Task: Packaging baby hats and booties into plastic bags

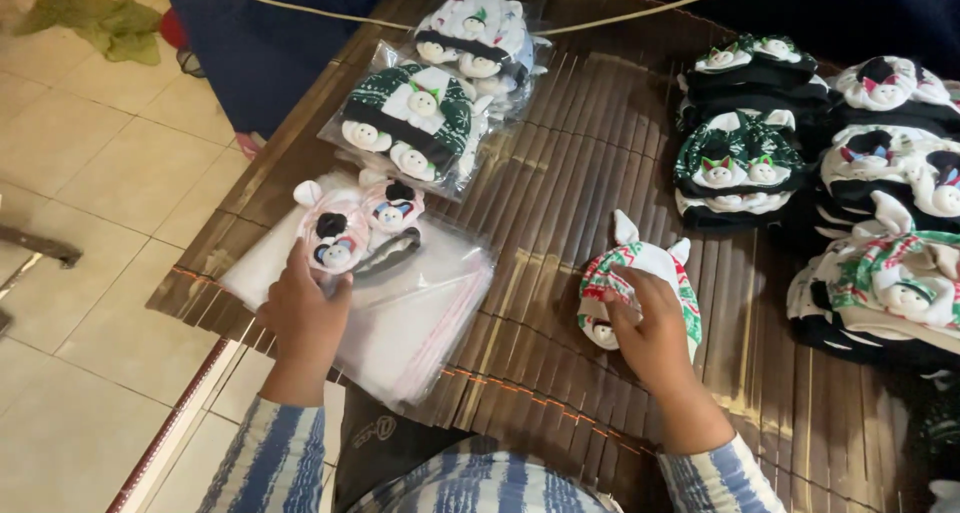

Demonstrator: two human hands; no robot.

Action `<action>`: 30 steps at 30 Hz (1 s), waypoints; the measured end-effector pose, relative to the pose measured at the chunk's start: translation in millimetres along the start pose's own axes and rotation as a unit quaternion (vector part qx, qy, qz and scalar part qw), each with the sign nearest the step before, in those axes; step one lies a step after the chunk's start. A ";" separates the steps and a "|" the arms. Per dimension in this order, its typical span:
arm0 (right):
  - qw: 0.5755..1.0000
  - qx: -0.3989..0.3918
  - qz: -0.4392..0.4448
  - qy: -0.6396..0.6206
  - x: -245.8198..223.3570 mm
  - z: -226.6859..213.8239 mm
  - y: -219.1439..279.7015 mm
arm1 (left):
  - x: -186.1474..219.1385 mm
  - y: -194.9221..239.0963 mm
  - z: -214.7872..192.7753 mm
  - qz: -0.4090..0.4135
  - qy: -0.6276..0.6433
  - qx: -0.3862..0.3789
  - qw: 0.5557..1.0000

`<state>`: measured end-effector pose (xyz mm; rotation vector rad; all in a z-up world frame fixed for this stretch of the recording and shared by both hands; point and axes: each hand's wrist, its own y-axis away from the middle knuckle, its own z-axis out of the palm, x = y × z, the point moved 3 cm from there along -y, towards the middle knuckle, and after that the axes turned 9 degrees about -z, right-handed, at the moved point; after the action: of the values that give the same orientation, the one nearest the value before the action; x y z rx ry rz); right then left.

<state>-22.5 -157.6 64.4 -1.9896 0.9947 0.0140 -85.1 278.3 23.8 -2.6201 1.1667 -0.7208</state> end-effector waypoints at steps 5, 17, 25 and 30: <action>0.999 -0.018 -0.012 -0.041 -29.6 22.7 -13.1 | 11.5 3.3 -13.9 0.209 0.133 -0.032 0.968; 0.961 -0.136 -0.239 -0.021 -126.8 107.4 -2.3 | 49.3 32.5 -48.5 0.315 0.151 -0.358 0.866; 0.958 -0.058 -0.275 -0.055 -123.2 121.2 -0.8 | 71.9 8.1 -42.5 0.350 0.200 -0.397 0.825; 0.946 -0.077 -0.312 -0.051 -112.6 90.6 -4.6 | 57.7 7.4 10.0 0.395 -0.061 -0.305 0.865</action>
<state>-64.6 -19.7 53.6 -2.3430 0.2702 -0.1556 -51.8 230.5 33.0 -2.1390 2.4875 -0.0013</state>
